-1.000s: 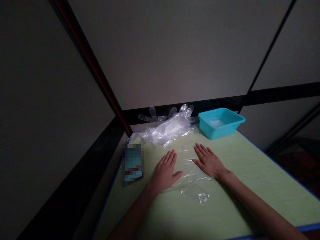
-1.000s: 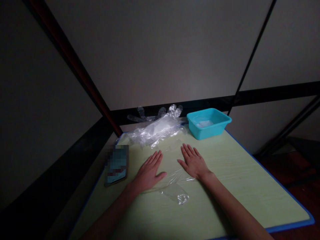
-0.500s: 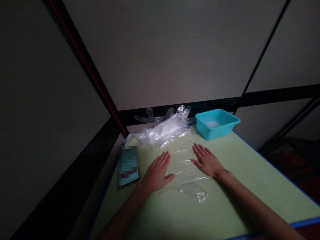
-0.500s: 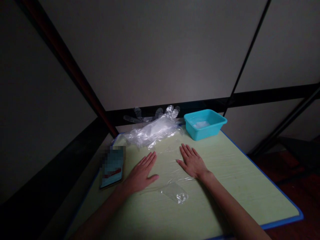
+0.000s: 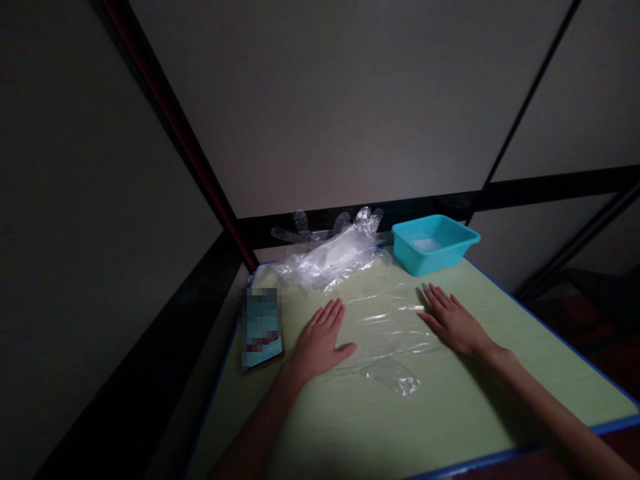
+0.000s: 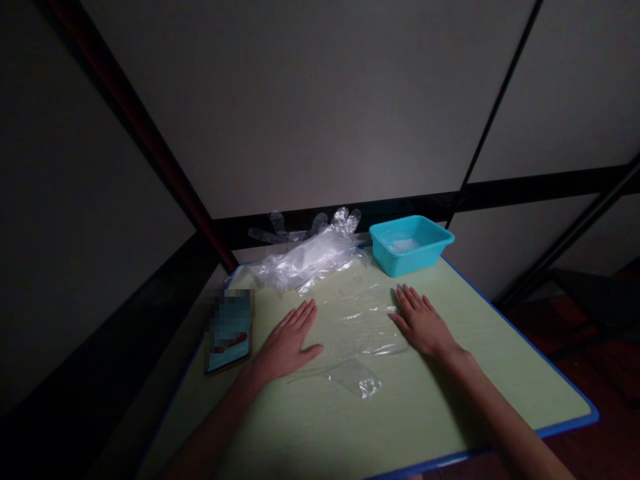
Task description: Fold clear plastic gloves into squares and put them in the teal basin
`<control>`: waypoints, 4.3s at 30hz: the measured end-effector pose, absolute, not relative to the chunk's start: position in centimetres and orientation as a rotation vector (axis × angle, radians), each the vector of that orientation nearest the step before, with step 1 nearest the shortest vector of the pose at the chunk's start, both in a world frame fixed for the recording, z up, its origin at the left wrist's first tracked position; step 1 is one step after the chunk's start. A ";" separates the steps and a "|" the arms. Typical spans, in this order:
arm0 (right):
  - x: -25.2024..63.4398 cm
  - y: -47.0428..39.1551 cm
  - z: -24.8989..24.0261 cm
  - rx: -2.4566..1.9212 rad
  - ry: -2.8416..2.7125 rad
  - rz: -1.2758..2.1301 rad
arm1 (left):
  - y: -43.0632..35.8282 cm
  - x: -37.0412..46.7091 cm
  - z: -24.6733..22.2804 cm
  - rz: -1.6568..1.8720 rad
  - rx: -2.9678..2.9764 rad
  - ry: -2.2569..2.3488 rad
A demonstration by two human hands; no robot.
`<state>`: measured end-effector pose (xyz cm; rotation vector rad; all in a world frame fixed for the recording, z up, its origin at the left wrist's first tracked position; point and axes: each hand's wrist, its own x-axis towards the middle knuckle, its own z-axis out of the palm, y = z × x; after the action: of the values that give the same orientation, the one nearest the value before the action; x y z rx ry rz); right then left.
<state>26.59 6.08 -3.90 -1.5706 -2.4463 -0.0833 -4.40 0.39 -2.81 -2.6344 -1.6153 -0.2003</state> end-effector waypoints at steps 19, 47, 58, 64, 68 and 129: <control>19.2 -2.3 -3.6 -1.295 -2.584 0.006 | 0.6 -4.3 -2.9 -0.239 -2.638 -1.594; 22.4 -4.3 -1.6 -1.523 -2.090 0.745 | -1.4 1.2 -1.3 -0.201 -2.926 -1.339; 20.5 -4.4 -1.9 -1.453 -1.854 0.971 | -1.5 1.2 -1.5 -0.156 -2.883 -1.339; 20.4 -4.9 -1.8 -1.343 -1.705 1.194 | -1.4 1.2 -1.5 -0.165 -2.898 -1.339; 20.9 -5.0 -1.7 -1.339 -1.634 1.306 | -1.4 1.1 -1.6 -0.155 -2.897 -1.338; 19.8 -5.2 -4.3 -1.390 -2.485 -0.154 | -1.4 1.0 -1.9 -0.201 -2.889 -1.317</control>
<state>19.78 -5.24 -4.31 -1.3904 -2.4850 -0.1539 1.03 -1.45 -1.86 -2.8888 -1.3165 -0.2014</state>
